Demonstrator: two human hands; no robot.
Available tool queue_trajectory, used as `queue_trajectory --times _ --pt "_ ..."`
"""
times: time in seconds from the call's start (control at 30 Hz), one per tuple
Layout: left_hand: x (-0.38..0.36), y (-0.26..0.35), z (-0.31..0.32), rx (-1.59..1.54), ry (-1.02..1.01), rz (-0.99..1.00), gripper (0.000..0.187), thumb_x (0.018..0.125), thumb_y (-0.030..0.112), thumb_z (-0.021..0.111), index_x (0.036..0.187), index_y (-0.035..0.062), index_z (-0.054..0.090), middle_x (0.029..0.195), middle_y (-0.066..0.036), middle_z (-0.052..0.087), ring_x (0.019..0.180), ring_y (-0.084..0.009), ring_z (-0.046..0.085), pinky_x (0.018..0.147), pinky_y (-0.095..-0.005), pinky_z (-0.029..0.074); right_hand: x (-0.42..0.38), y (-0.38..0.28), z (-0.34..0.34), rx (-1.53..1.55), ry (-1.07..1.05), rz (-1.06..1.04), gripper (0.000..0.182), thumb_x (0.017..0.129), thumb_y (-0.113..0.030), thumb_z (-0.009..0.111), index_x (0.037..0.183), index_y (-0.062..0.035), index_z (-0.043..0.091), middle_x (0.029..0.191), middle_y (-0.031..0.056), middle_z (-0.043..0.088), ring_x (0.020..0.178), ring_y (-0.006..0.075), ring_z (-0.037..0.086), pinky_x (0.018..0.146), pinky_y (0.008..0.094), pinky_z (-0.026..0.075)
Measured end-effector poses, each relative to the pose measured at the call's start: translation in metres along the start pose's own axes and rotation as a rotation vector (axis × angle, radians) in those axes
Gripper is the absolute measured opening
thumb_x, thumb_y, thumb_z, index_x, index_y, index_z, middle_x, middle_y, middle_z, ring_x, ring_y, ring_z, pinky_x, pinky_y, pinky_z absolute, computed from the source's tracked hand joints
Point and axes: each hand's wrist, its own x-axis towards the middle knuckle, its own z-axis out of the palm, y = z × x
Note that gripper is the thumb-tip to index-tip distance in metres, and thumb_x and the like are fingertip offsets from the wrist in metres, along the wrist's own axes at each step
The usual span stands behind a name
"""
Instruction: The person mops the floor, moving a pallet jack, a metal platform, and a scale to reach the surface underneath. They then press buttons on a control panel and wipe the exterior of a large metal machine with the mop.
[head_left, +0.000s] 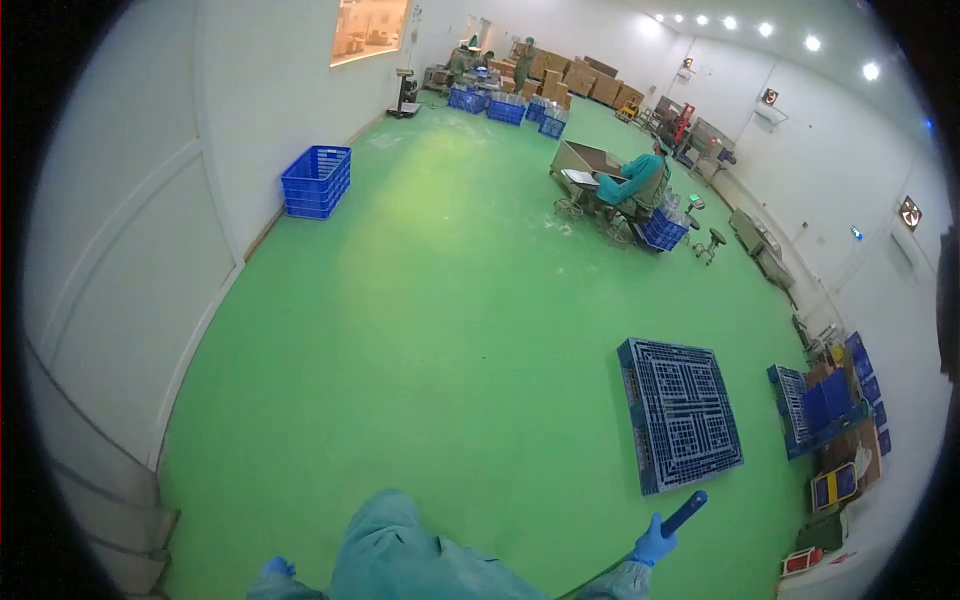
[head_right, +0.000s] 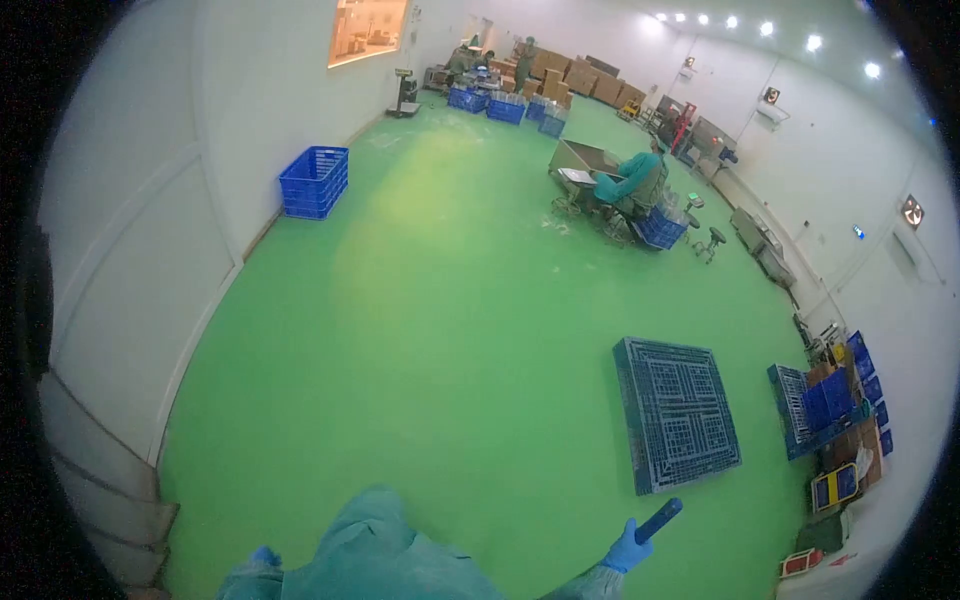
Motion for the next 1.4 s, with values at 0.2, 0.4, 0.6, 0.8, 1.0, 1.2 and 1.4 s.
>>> queue_trajectory --times 0.2,0.4,0.6,0.8,1.0,1.2,1.4 --pt "0.065 0.119 -0.037 0.298 -0.022 -0.103 0.03 0.079 0.033 0.056 0.095 0.0079 0.061 0.094 -0.017 0.063 0.089 -0.0313 0.06 0.073 -0.0413 0.048 0.063 -0.047 0.21 0.185 -0.226 -0.017 0.028 0.074 -0.01 0.07 0.061 -0.0073 0.045 0.052 -0.0003 0.044 0.039 0.0077 0.039 0.036 0.0233 0.029" --pt "0.269 0.385 -0.145 0.143 0.173 0.216 0.023 0.08 0.029 0.055 0.088 0.0095 0.064 0.095 -0.016 0.063 0.09 -0.0319 0.06 0.074 -0.0409 0.048 0.126 -0.106 0.4 0.357 -0.139 -0.044 0.023 0.074 -0.006 0.068 0.073 -0.0092 0.045 0.051 -0.0014 0.042 0.036 0.0084 0.039 0.033 0.0221 0.03" --pt "0.393 0.775 -0.358 -0.641 -0.024 0.572 0.03 0.082 0.026 0.054 0.097 0.0007 0.06 0.085 -0.008 0.065 0.078 -0.0158 0.061 0.069 -0.0282 0.048 0.189 -0.153 0.513 0.631 -0.304 -0.175 0.017 0.08 -0.005 0.057 0.07 -0.0102 0.045 0.048 0.0001 0.042 0.036 0.0075 0.035 0.034 0.0226 0.027" --pt "0.495 0.953 -0.47 -0.713 0.18 0.669 0.031 0.081 0.031 0.055 0.091 0.0021 0.063 0.087 -0.012 0.065 0.077 -0.0197 0.061 0.071 -0.0317 0.047 0.262 -0.138 0.701 0.611 -0.218 -0.193 0.019 0.08 -0.008 0.054 0.064 -0.0097 0.044 0.048 0.0009 0.043 0.041 0.0093 0.04 0.042 0.0236 0.032" --pt "0.6 0.869 -0.454 0.396 -0.031 0.368 0.027 0.085 0.029 0.052 0.085 0.0048 0.062 0.085 -0.016 0.065 0.078 -0.0316 0.063 0.069 -0.044 0.05 0.353 -0.134 0.936 0.515 -0.361 -0.162 0.021 0.082 -0.008 0.056 0.065 -0.0095 0.045 0.053 0.0023 0.048 0.047 0.0113 0.045 0.047 0.0263 0.038" --pt "0.551 0.789 -0.405 -0.574 -0.094 -0.002 0.02 0.085 0.027 0.049 0.082 0.0103 0.06 0.09 -0.007 0.066 0.074 -0.0193 0.062 0.061 -0.0362 0.048 0.403 -0.196 1.172 0.544 -0.548 -0.152 0.023 0.082 -0.009 0.057 0.063 -0.0101 0.043 0.052 0.0004 0.043 0.047 0.0098 0.041 0.046 0.0266 0.034" --pt "0.654 0.857 -0.458 -0.032 -0.084 -0.079 0.022 0.083 0.027 0.054 0.095 0.0113 0.061 0.086 -0.013 0.064 0.075 -0.0281 0.062 0.061 -0.0398 0.049 0.457 -0.258 1.369 0.609 -0.534 -0.164 0.024 0.082 -0.011 0.059 0.064 -0.0095 0.043 0.049 -0.001 0.04 0.037 0.0079 0.032 0.036 0.0237 0.026"
